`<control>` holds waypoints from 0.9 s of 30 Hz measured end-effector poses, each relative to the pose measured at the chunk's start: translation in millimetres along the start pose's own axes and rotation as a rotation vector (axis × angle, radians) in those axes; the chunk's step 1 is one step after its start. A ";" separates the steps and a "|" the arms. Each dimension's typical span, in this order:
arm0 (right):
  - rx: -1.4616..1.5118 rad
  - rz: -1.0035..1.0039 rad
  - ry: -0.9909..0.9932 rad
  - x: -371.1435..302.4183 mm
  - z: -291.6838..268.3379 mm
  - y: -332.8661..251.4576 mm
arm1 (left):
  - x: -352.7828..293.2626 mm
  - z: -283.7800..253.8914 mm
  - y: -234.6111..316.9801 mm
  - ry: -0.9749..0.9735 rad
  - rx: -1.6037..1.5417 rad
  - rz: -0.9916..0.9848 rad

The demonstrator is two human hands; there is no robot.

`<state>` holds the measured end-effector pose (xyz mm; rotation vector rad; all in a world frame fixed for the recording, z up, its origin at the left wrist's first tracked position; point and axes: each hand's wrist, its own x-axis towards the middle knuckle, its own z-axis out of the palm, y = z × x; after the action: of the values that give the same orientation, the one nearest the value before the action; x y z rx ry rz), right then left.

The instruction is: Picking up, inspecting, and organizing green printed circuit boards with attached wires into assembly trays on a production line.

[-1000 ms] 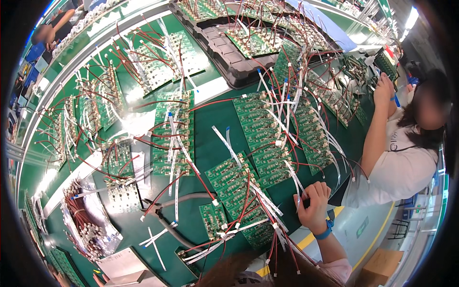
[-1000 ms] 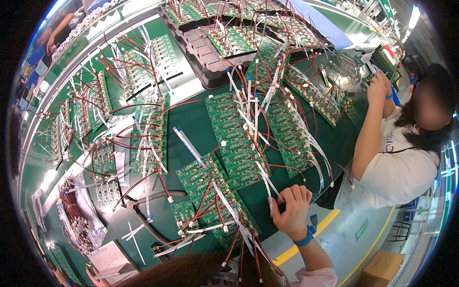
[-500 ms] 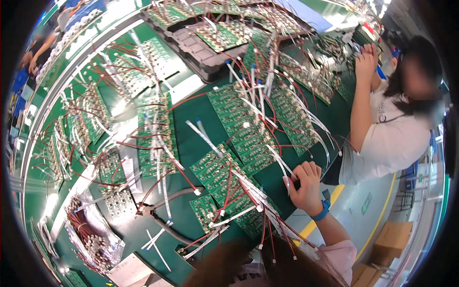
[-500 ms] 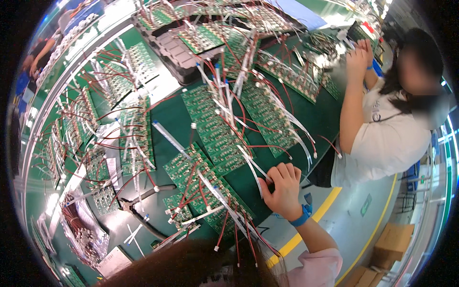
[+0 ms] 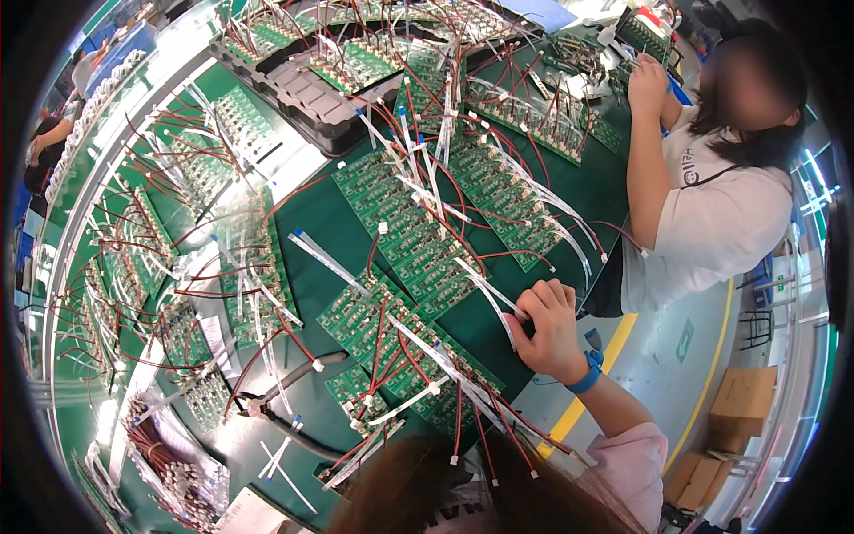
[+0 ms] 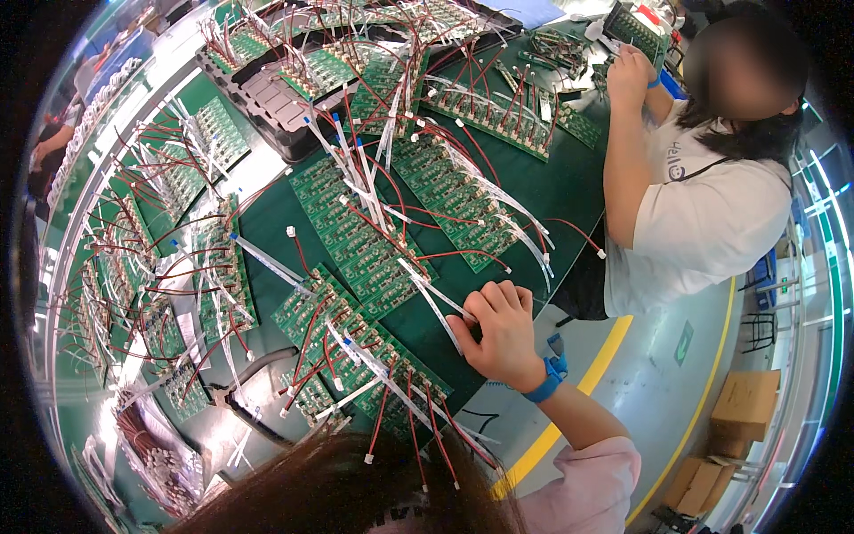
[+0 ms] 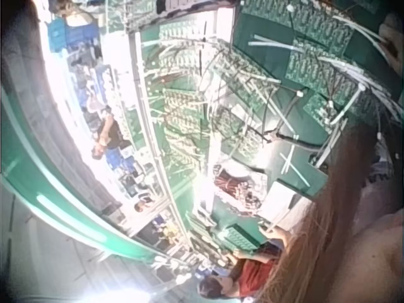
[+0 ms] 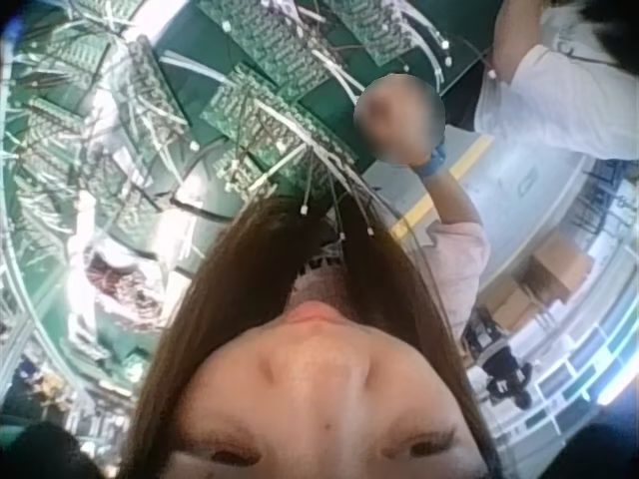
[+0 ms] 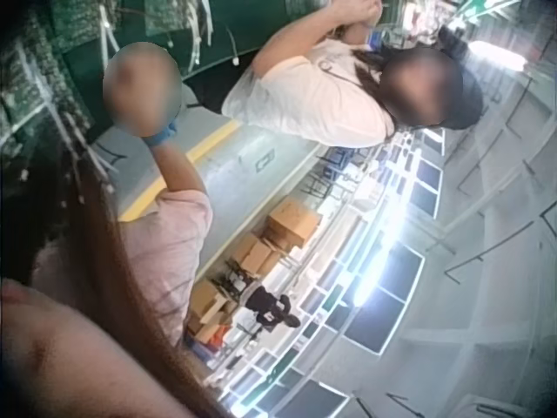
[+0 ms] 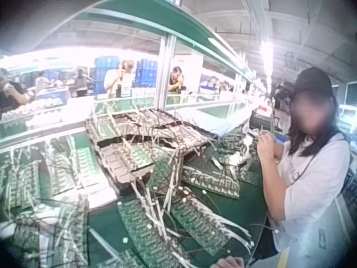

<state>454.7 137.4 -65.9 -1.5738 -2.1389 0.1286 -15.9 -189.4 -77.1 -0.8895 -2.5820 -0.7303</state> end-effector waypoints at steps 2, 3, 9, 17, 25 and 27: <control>0.001 -0.016 0.000 0.6 1.4 -2.3 | -2.7 -4.7 -7.8 0.013 0.022 -0.010; -0.001 -0.025 0.003 1.0 4.0 -6.0 | -8.8 -10.4 -15.3 0.030 0.039 -0.031; -0.083 -0.010 -0.030 -1.3 8.2 -7.2 | -9.0 -8.0 -3.5 -0.197 0.200 -0.078; 0.002 -0.079 -0.225 16.2 -13.2 -12.1 | -36.7 -13.1 -83.9 0.072 0.411 0.021; 0.086 -0.148 -0.246 202.5 -94.9 -127.6 | -26.5 -13.7 -19.9 -0.016 0.353 -0.241; 0.063 -0.141 -0.231 245.3 -91.1 -115.3 | -27.0 -15.0 -11.9 0.028 0.366 -0.210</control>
<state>337.5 306.2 132.9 -1.4260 -2.3896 0.3417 -1.2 -218.8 -81.0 -0.4977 -2.6855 -0.2978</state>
